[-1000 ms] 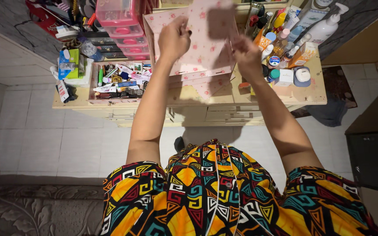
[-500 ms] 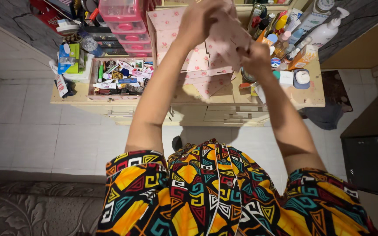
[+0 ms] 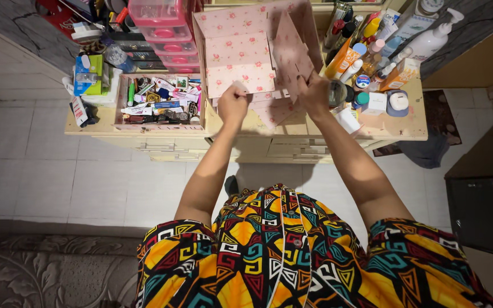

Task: The person assembles a pink patterned cardboard box by folding and interlocking its flaps. They repeatedly fold side panels, tuck tabs into slots, and adjust the structure to form a stable box shape on a cluttered countertop.

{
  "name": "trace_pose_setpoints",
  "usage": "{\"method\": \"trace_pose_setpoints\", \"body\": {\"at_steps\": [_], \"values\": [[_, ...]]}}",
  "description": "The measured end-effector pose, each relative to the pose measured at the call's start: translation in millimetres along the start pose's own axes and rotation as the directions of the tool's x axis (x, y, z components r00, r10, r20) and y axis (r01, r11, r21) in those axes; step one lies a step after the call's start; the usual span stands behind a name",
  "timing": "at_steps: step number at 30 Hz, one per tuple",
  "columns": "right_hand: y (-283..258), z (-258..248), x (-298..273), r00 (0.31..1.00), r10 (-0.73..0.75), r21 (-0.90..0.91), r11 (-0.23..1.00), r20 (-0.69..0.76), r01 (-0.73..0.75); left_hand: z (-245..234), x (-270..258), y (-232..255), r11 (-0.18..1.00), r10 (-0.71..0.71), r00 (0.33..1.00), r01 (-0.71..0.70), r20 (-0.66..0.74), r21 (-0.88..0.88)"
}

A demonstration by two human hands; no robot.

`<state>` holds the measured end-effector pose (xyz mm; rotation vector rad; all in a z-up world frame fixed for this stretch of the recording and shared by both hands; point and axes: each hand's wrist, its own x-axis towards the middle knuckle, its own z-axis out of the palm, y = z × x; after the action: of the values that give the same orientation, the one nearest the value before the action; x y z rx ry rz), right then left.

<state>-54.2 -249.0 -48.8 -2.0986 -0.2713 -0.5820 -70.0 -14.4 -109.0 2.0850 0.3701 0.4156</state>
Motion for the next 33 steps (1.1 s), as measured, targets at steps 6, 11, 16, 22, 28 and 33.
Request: {"method": "trace_pose_setpoints", "body": {"at_steps": [6,11,16,22,28,33], "values": [[4.5,12.3,0.1,0.997,0.082,-0.013,0.997,0.003,-0.082,-8.8,0.7,16.8,0.851,0.505,0.859,-0.512,0.086,0.113],[6.5,15.6,5.1,0.999,0.033,-0.064,0.997,-0.015,-0.034,-5.6,7.9,37.6,0.870,0.468,0.869,-0.485,0.162,0.091],[3.8,-0.1,30.2,0.991,-0.129,-0.188,0.974,-0.018,0.123,-8.4,6.5,61.4,0.823,0.567,0.756,-0.523,0.327,-0.221],[-33.1,-42.7,74.4,0.990,0.012,-0.129,0.992,0.138,0.006,20.3,29.9,71.6,0.784,0.619,0.750,-0.610,0.235,-0.116],[-42.3,-59.1,79.5,0.999,-0.029,-0.125,0.992,0.018,0.031,69.3,78.5,46.9,0.840,0.311,0.930,-0.173,0.195,-0.514],[-8.2,-33.1,30.5,0.976,0.035,-0.086,0.995,-0.215,-0.055,91.9,96.0,30.1,0.512,-0.127,0.793,0.567,0.597,-0.645]]}}
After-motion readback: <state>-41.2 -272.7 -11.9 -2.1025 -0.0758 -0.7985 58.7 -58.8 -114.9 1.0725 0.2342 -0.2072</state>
